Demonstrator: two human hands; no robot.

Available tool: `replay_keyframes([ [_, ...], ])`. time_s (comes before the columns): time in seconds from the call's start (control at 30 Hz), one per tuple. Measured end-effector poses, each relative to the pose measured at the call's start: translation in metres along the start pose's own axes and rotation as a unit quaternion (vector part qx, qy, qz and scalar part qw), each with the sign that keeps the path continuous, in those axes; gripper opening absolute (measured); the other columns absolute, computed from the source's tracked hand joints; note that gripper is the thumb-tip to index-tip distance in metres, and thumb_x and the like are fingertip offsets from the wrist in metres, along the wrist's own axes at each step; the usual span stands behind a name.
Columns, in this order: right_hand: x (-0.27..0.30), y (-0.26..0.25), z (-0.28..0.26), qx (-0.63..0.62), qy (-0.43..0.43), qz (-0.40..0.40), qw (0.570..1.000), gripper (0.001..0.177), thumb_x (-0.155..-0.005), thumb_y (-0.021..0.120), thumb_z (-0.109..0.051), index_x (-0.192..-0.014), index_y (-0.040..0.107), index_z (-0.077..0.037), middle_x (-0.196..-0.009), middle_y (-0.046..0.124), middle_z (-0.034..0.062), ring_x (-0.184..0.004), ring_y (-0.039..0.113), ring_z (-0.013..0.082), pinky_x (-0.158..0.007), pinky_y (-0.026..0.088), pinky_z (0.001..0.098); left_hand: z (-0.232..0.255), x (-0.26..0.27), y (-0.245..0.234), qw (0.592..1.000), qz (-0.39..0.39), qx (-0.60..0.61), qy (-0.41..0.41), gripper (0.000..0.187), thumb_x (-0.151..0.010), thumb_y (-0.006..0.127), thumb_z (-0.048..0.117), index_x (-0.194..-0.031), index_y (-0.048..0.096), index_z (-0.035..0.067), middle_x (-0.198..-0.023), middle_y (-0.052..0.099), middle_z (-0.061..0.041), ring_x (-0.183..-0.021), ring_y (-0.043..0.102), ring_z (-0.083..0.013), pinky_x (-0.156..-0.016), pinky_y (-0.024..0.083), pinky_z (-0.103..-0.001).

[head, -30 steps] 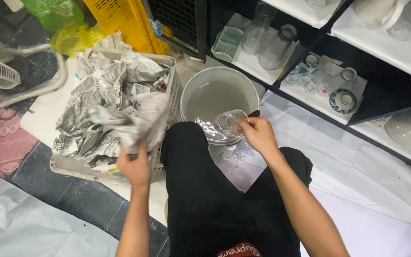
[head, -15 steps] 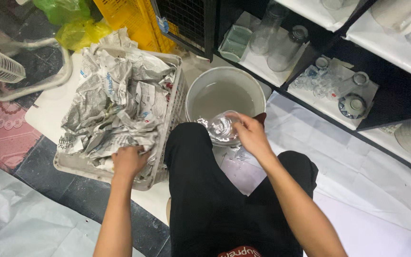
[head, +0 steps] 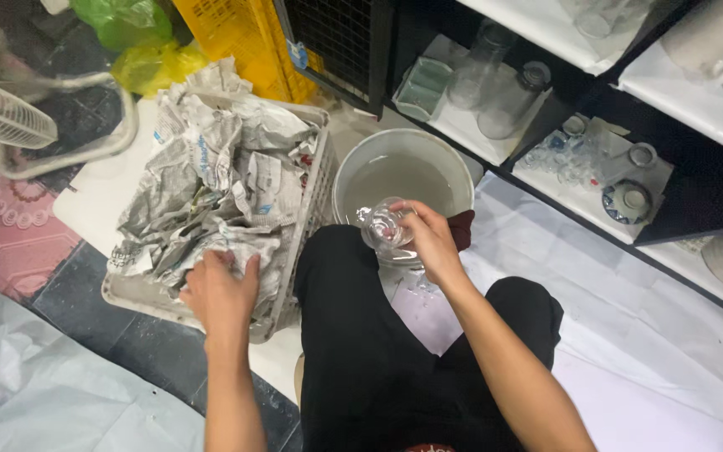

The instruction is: The person unwraps small glass items from newspaper, washes them in a bucket of water, and places them on a nearby shelf. The process is repeated for several items throughout the clip.

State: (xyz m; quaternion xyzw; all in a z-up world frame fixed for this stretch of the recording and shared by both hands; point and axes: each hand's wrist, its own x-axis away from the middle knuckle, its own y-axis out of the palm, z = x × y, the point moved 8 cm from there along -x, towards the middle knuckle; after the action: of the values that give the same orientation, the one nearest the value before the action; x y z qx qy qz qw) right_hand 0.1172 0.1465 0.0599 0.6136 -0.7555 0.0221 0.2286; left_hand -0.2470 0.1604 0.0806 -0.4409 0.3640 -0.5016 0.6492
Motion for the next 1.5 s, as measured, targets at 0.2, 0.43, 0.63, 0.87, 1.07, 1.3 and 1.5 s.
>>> replay_keyframes([
  [0.2, -0.006, -0.014, 0.010, -0.019, 0.023, 0.023, 0.999, 0.033, -0.093, 0.051, -0.018, -0.117, 0.068, -0.003, -0.115, 0.070, 0.0068, -0.088, 0.074, 0.0191, -0.067, 0.064, 0.0374, 0.145, 0.017, 0.019, 0.885, -0.149, 0.397, 0.192, 0.067, -0.079, 0.084, 0.021, -0.137, 0.056, 0.006, -0.130, 0.064, -0.015, -0.112, 0.068, -0.0276, -0.093, 0.056, -0.036],
  [0.43, -0.030, -0.053, 0.037, 0.111, 0.007, 0.076, 0.991, 0.045, -0.097, 0.063, -0.035, -0.129, 0.067, -0.003, -0.118, 0.067, 0.0146, -0.092, 0.067, 0.0161, -0.067, 0.055, 0.0284, 0.226, 0.029, 0.124, 0.847, -0.232, 0.392, 0.273, 0.089, -0.077, 0.091, 0.024, -0.150, 0.045, 0.003, -0.142, 0.060, -0.021, -0.129, 0.061, -0.0321, -0.103, 0.052, -0.040],
  [0.63, -0.056, -0.080, 0.065, 0.141, -0.069, -0.039, 0.987, 0.081, -0.085, 0.080, -0.037, -0.150, 0.040, -0.009, -0.128, 0.063, 0.0078, -0.109, 0.065, 0.0132, -0.084, 0.051, 0.0228, 0.229, 0.034, 0.228, 0.809, -0.292, 0.480, 0.174, 0.094, -0.082, 0.079, 0.028, -0.156, 0.031, -0.005, -0.129, 0.068, -0.023, -0.120, 0.068, -0.0324, -0.102, 0.053, -0.040],
  [0.87, -0.086, -0.115, 0.088, 0.273, -0.066, 0.081, 0.956, 0.091, -0.073, 0.088, -0.044, -0.141, 0.044, -0.003, -0.118, 0.067, 0.0171, -0.099, 0.068, 0.0251, -0.083, 0.056, 0.0384, 0.233, 0.073, 0.269, 0.935, -0.276, 0.150, 0.162, 0.065, -0.091, 0.065, 0.050, -0.121, 0.065, -0.007, -0.115, 0.068, -0.030, -0.106, 0.067, -0.0445, -0.094, 0.053, -0.050],
  [1.07, -0.118, -0.105, 0.106, 0.466, 0.011, 0.046, 0.884, 0.097, -0.077, 0.081, -0.055, -0.144, 0.037, -0.002, -0.118, 0.067, 0.0290, -0.109, 0.068, 0.0418, -0.095, 0.054, 0.0458, 0.242, 0.091, 0.277, 0.924, -0.300, -0.025, 0.235, 0.049, -0.092, 0.050, 0.045, -0.096, 0.077, 0.004, -0.091, 0.075, -0.022, -0.084, 0.074, -0.0386, -0.080, 0.058, -0.050],
  [1.3, -0.179, -0.109, 0.163, 0.506, 0.071, 0.027, 0.859, 0.096, -0.078, 0.083, -0.053, -0.139, 0.037, 0.004, -0.131, 0.059, 0.0338, -0.120, 0.062, 0.0477, -0.099, 0.051, 0.0499, 0.245, 0.082, 0.286, 0.933, -0.289, -0.038, 0.212, 0.047, -0.094, 0.050, 0.040, -0.086, 0.079, 0.005, -0.082, 0.074, -0.021, -0.076, 0.074, -0.0384, -0.074, 0.058, -0.050],
  [1.5, -0.208, -0.112, 0.210, 0.546, 0.139, -0.016, 0.826, 0.115, -0.077, 0.082, -0.054, -0.157, 0.018, -0.003, -0.133, 0.059, 0.0314, -0.122, 0.061, 0.0448, -0.106, 0.049, 0.0446, 0.247, 0.080, 0.282, 0.935, -0.288, -0.014, 0.207, 0.041, -0.092, 0.053, 0.037, -0.084, 0.078, 0.006, -0.079, 0.074, -0.020, -0.073, 0.073, -0.0378, -0.074, 0.058, -0.050],
])
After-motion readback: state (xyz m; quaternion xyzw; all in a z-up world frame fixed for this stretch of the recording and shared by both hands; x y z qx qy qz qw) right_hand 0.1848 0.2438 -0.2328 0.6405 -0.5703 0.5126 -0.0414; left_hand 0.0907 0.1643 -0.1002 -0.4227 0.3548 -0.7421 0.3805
